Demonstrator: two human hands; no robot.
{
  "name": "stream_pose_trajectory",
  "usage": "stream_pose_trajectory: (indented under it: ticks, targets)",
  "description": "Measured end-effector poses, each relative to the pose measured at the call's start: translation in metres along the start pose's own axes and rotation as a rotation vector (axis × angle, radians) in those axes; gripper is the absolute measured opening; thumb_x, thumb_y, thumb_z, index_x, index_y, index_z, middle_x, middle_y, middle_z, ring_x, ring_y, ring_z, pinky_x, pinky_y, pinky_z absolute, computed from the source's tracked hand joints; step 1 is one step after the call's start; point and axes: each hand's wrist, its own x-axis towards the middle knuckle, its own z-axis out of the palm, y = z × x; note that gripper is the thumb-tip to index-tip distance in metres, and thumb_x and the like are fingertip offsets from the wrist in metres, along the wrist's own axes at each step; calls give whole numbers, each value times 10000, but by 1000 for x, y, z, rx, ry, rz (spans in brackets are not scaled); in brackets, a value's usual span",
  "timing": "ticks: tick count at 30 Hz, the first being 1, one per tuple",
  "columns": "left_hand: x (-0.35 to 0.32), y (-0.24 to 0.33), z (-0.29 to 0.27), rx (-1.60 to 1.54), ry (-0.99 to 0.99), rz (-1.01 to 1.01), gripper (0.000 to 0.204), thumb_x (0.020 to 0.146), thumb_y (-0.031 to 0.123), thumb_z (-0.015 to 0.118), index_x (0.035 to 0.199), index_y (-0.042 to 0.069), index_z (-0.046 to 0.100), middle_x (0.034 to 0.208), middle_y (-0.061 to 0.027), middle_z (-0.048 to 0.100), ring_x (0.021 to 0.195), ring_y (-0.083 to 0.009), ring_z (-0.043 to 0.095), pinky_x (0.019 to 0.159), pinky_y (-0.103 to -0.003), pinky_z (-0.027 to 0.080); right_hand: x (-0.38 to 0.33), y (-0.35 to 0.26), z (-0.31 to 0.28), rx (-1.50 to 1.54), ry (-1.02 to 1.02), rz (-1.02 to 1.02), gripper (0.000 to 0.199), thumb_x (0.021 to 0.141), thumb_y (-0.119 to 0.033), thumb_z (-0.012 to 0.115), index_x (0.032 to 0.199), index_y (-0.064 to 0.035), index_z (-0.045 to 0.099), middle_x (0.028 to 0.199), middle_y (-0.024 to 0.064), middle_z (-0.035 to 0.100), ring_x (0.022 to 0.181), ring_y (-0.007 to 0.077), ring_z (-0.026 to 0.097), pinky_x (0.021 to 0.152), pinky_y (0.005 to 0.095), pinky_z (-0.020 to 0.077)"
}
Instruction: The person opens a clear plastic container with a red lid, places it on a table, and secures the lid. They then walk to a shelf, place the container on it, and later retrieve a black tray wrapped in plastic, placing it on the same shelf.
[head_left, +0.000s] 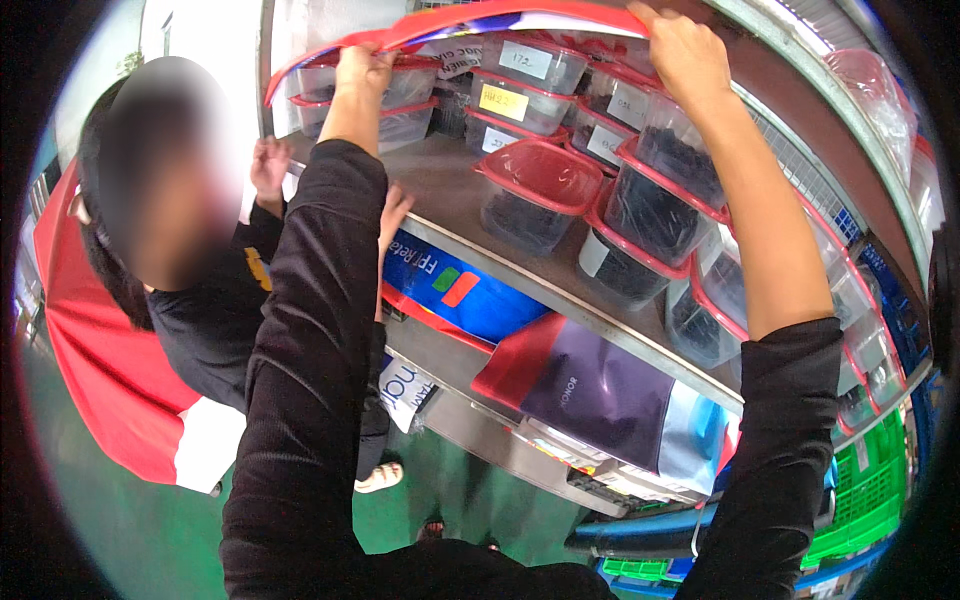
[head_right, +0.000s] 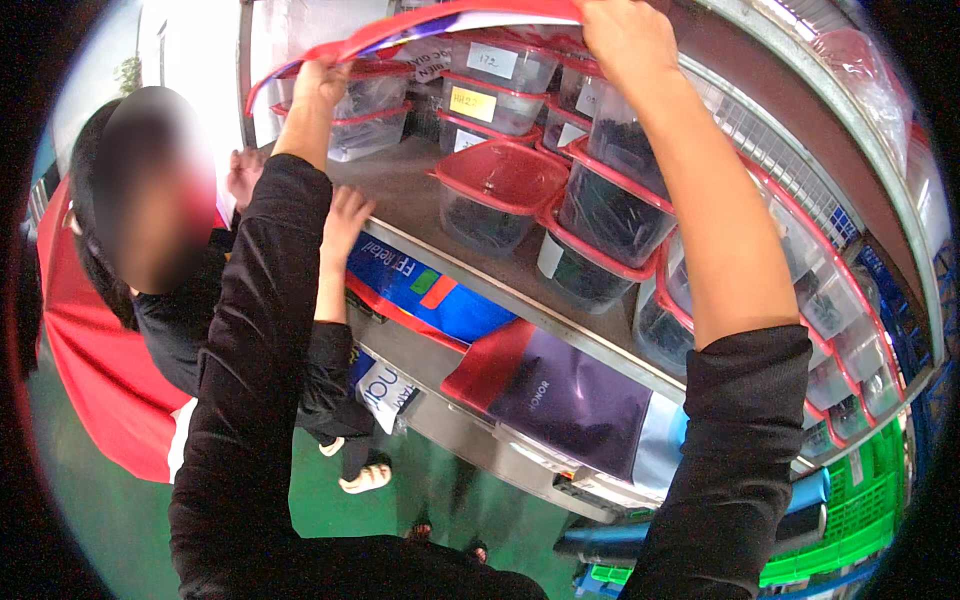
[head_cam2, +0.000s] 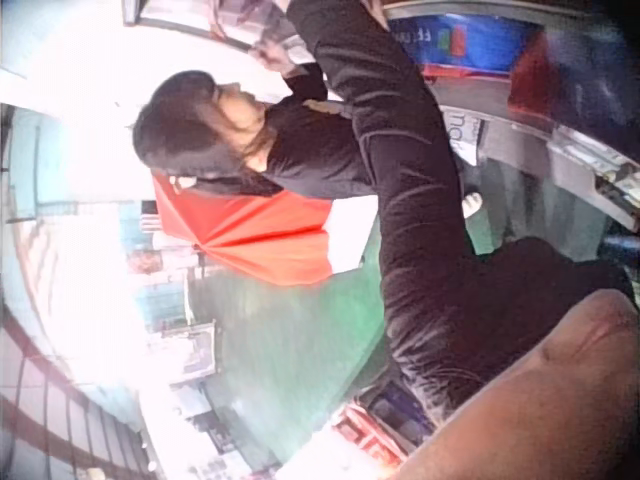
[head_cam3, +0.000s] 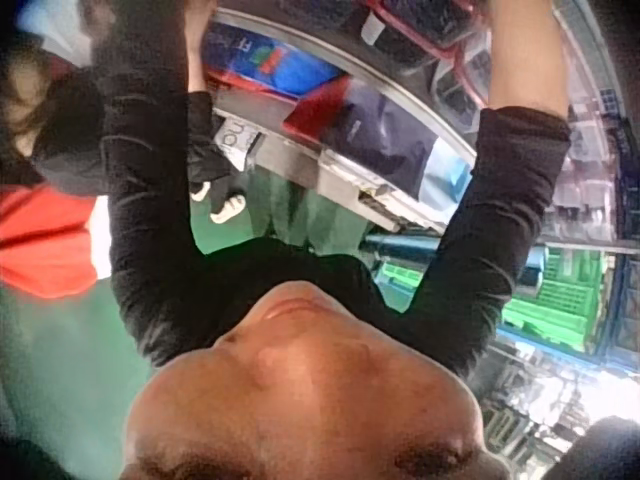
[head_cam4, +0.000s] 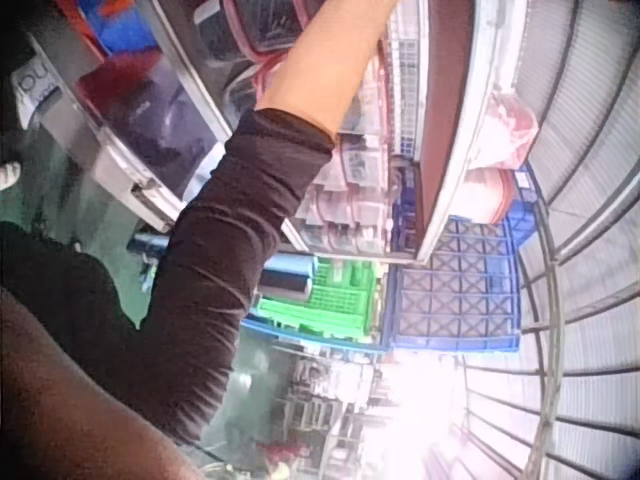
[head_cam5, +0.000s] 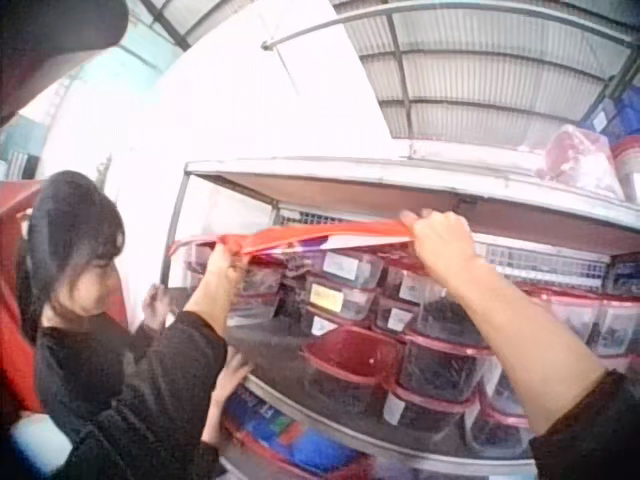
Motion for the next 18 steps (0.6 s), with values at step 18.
stream_pose_trajectory:
  ticks: [18]
  targets:
    - [-7,106,45,796,-180,574,337,797,-92,430,1129,-61,480,1157,-184,535,1085,-271,526,969,-351,424,-64,0,-60,363,1021,-117,544,599,181,413,1034,-58,635,1040,156,621,978,264,607,862,319,466]
